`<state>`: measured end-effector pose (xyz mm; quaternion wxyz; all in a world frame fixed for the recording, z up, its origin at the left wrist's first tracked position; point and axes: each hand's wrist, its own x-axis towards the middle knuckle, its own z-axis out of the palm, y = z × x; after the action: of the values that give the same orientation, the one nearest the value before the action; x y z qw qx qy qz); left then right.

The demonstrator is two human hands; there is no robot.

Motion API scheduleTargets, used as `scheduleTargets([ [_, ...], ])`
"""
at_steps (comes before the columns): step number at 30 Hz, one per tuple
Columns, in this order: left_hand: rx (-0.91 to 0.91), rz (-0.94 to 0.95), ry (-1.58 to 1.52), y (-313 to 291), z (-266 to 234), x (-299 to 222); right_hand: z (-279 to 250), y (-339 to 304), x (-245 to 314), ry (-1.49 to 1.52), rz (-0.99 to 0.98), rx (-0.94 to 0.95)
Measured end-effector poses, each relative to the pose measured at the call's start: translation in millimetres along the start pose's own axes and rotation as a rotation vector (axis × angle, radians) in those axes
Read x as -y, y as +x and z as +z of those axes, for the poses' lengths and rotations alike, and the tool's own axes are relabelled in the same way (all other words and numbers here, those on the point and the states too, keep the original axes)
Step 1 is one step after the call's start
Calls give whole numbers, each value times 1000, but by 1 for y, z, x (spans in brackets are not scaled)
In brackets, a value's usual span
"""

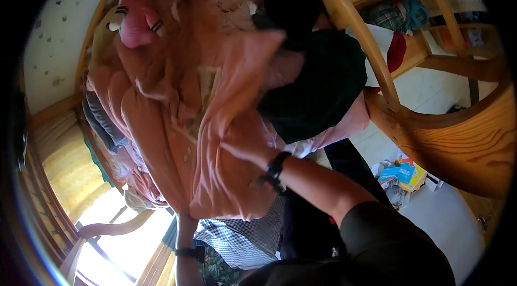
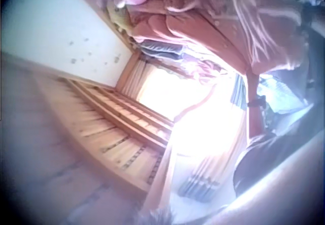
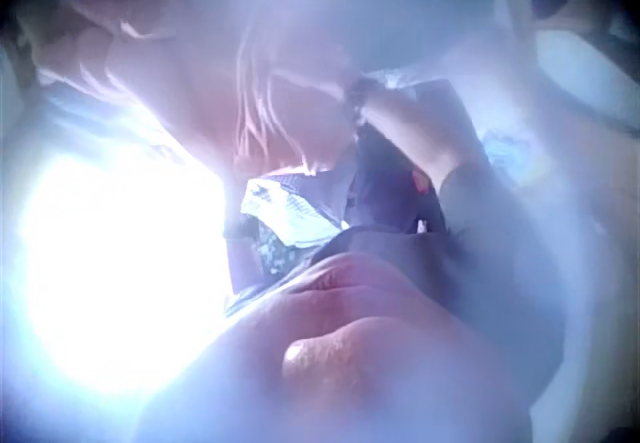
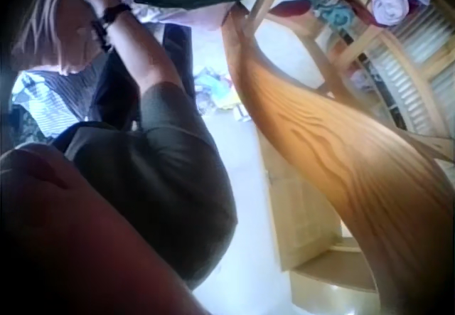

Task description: Organizing clothes, hangers, and personal items in a bedroom with a bunk bed.

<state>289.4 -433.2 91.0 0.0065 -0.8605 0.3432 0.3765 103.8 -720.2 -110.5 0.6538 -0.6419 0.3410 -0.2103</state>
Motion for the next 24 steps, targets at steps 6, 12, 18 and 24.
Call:
scheduleTargets([
  [6,-7,-28,80,17,59,104,-1,-51,26,45,308,152],
  [12,18,264,570,114,75,116,-134,56,9,-211,160,-303],
  [18,332,83,369,181,123,-115,-281,200,-22,-964,64,-810],
  [24,-344,571,-106,181,142,-209,-264,207,-36,-831,133,-366],
])
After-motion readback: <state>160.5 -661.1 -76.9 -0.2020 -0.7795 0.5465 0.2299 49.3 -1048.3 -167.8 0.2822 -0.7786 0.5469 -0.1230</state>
